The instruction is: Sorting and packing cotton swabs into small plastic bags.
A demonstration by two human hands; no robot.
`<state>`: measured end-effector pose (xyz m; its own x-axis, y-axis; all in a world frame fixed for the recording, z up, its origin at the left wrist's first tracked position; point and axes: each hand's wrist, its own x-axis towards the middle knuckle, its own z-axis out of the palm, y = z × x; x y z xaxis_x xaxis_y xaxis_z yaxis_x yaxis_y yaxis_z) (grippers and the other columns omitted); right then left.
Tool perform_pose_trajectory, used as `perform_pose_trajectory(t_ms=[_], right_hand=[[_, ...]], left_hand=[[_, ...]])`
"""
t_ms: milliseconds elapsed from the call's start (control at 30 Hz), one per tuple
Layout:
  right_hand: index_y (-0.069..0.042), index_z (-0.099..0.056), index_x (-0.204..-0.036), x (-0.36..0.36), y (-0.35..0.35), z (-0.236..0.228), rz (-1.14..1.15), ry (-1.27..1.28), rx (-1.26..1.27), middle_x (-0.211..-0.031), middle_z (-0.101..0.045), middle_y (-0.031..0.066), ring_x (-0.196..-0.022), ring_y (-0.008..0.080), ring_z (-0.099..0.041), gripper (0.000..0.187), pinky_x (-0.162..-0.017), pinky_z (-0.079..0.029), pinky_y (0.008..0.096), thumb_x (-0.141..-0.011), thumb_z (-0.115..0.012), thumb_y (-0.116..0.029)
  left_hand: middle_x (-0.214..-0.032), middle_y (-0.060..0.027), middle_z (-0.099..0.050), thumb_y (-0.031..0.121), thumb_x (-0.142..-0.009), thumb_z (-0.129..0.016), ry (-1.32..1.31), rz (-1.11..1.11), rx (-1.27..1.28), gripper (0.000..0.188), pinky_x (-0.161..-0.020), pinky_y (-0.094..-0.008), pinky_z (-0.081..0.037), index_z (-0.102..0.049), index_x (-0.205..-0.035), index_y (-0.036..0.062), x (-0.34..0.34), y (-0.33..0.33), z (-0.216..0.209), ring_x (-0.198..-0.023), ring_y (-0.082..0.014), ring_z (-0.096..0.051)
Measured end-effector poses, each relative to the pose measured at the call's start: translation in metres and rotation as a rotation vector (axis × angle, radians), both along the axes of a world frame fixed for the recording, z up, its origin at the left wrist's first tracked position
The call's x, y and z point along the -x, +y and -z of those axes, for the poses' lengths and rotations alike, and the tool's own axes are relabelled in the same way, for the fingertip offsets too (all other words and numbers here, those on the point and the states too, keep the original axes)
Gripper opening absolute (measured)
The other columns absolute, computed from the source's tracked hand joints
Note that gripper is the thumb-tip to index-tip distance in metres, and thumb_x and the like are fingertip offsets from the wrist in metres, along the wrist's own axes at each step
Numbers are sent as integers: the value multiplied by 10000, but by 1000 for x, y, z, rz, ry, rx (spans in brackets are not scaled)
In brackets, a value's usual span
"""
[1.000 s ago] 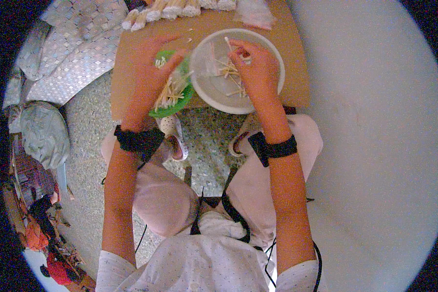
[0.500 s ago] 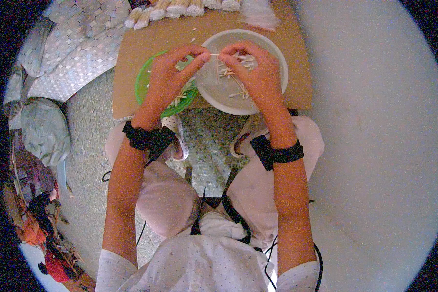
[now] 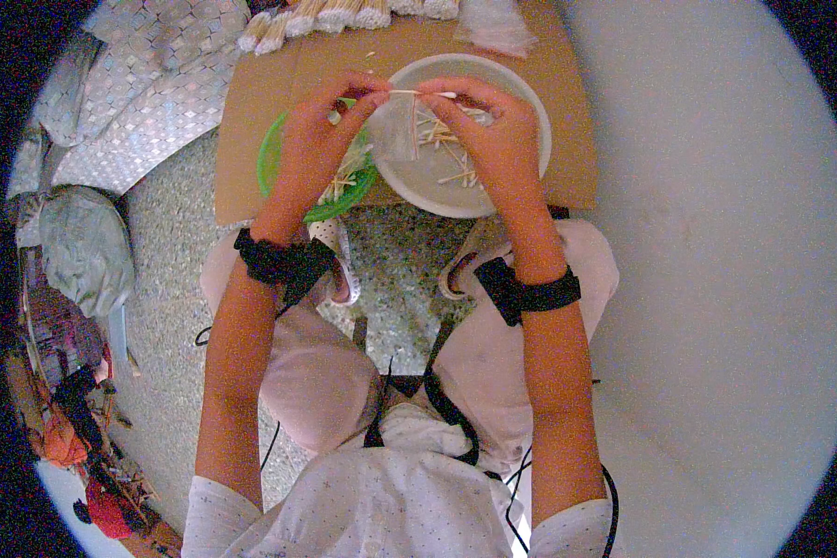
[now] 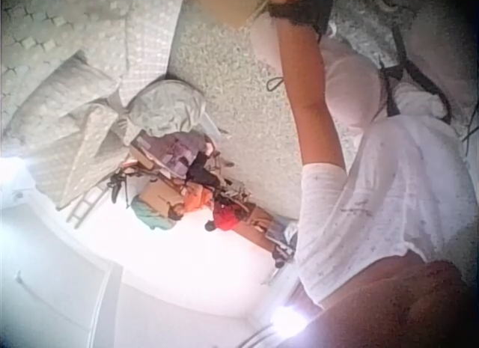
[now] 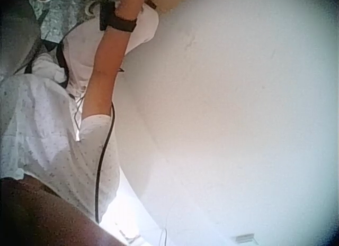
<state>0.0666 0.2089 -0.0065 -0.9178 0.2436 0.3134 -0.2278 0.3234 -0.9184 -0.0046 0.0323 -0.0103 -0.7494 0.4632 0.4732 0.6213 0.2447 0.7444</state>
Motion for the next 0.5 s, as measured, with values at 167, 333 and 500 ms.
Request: perform_pose_trajectory(t_ms=[167, 333, 500], right_hand=[[-32, -698, -971, 0, 3, 5, 9, -57, 134, -924, -688, 44, -823, 112, -621, 182, -761, -488, 247, -854, -637, -157], [-37, -693, -984, 6, 11, 10, 155, 54, 48, -914, -683, 36, -761, 110, -622, 192, -718, -487, 234, -873, -615, -172], [-35, -671, -1020, 6, 15, 13, 142, -21, 93, -898, -674, 41, -724, 116, -632, 211, -684, -492, 239, -869, -627, -175]], left_hand=[[-969, -22, -671, 221, -805, -691, -126, -28, 14, 222, -784, -287, -443, -655, -984, 95, 1, -3, 0, -923, -153, -601], [-1179, -70, -589, 226, -737, -740, 86, 113, 55, 497, -960, -355, -387, -560, -1187, 116, 1, -1, 0, -1121, -245, -525], [-1337, -101, -490, 236, -691, -767, 132, 146, 314, 718, -1055, -408, -325, -449, -1325, 124, -1, -4, 9, -1247, -309, -442]])
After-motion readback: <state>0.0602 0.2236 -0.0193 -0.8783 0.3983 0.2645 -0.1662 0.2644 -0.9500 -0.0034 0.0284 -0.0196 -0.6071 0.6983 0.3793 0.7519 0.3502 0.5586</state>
